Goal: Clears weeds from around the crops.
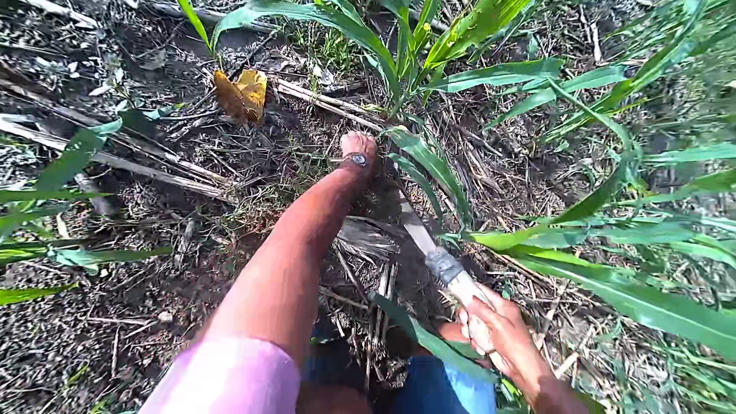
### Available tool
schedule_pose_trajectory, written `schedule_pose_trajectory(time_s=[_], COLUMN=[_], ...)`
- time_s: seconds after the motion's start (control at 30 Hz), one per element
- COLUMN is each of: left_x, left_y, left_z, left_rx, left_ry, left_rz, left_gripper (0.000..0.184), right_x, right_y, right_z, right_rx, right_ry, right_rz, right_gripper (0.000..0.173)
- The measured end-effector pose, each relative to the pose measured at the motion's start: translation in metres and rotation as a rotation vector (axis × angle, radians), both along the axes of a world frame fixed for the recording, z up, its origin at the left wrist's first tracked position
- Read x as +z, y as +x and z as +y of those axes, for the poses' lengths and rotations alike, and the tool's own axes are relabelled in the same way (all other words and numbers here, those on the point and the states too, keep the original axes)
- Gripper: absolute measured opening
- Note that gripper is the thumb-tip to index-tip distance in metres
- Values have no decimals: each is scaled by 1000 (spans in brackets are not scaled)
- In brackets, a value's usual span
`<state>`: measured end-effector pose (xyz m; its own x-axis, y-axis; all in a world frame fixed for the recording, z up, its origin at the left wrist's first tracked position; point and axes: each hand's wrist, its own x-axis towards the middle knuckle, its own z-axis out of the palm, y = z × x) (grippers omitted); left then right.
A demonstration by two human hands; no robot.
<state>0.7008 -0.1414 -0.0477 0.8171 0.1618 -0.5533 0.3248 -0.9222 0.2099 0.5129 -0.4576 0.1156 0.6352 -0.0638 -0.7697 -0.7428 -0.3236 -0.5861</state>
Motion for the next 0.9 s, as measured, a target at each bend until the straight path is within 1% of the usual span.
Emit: schedule_pose_trajectory(time_s=[0.03, 0.07, 0.1, 0.13, 0.17, 0.2, 0.23, 0.3, 0.33, 0.4, 0.47, 0.5, 0.53, 0.6, 0.63, 0.67, 0.7, 0.73, 0.8, 0.87, 0.9], left_x=[-3, -4, -3, -4, -7, -9, -8, -2, 0, -7, -31, -42, -46, -40, -34, -23, -12, -5, -8, -19, -26], left_y=[6, 7, 6, 4, 3, -1, -5, -15, -19, -19, -14, -7, -2, -1, -5, -10, -14, -20, -30, -28, -22], left_z=[1, 5, 8, 12, 15, 17, 15, -2, -16, -42, -70, -80, -84, -80, -75, -70, -63, -59, -55, -53, -55], left_rx=[21, 43, 52, 43, 27, 4, -22, -96, -129, -109, -73, -68, -98, -135, -181, -215, -254, -283, -289, -249, -229], left_ry=[19, 16, -3, -27, -47, -63, -85, -176, -231, -332, -279, -218, -155, -111, -100, -117, -129, -143, -233, -435, -515], left_rz=[0, 9, 15, 6, -17, -33, -39, -76, -116, -181, -81, -57, -62, -61, -82, -98, -94, -94, -121, -159, -195], left_gripper=[37, 36, 37, 38, 38, 37, 36, 33, 33, 39, 47, 45, 40, 37, 36, 36, 36, 36, 33, 31, 35], right_x=[5, 13, 22, 30, 34, 30, 18, -11, -22, -34, -32, -29, -25, -9, 1, 11, 22, 33, 42, 34, 28], right_y=[-4, -10, -17, -22, -26, -25, -20, -1, 7, 13, 9, 10, 11, 13, 13, 12, 12, 9, 3, 6, 9], right_z=[-5, -10, -14, -18, -21, -21, -17, 0, 7, 13, 7, 5, 5, 2, -2, -7, -11, -14, -18, -12, -5], right_rx=[35, -3, -75, -144, -207, -277, -343, -417, -414, -356, -256, -152, 19, 501, 727, 905, 1014, 1063, 1097, 1080, 1070], right_ry=[-22, -2, 50, 107, 165, 213, 239, 201, 165, 128, 77, 22, -75, -378, -546, -696, -801, -853, -904, -917, -920], right_rz=[-53, -50, -11, 43, 95, 134, 158, 177, 176, 179, 139, 58, -57, -257, -340, -450, -534, -581, -697, -784, -779], right_gripper=[46, 42, 36, 32, 34, 36, 36, 33, 32, 33, 35, 38, 44, 59, 64, 64, 63, 62, 59, 57, 57])
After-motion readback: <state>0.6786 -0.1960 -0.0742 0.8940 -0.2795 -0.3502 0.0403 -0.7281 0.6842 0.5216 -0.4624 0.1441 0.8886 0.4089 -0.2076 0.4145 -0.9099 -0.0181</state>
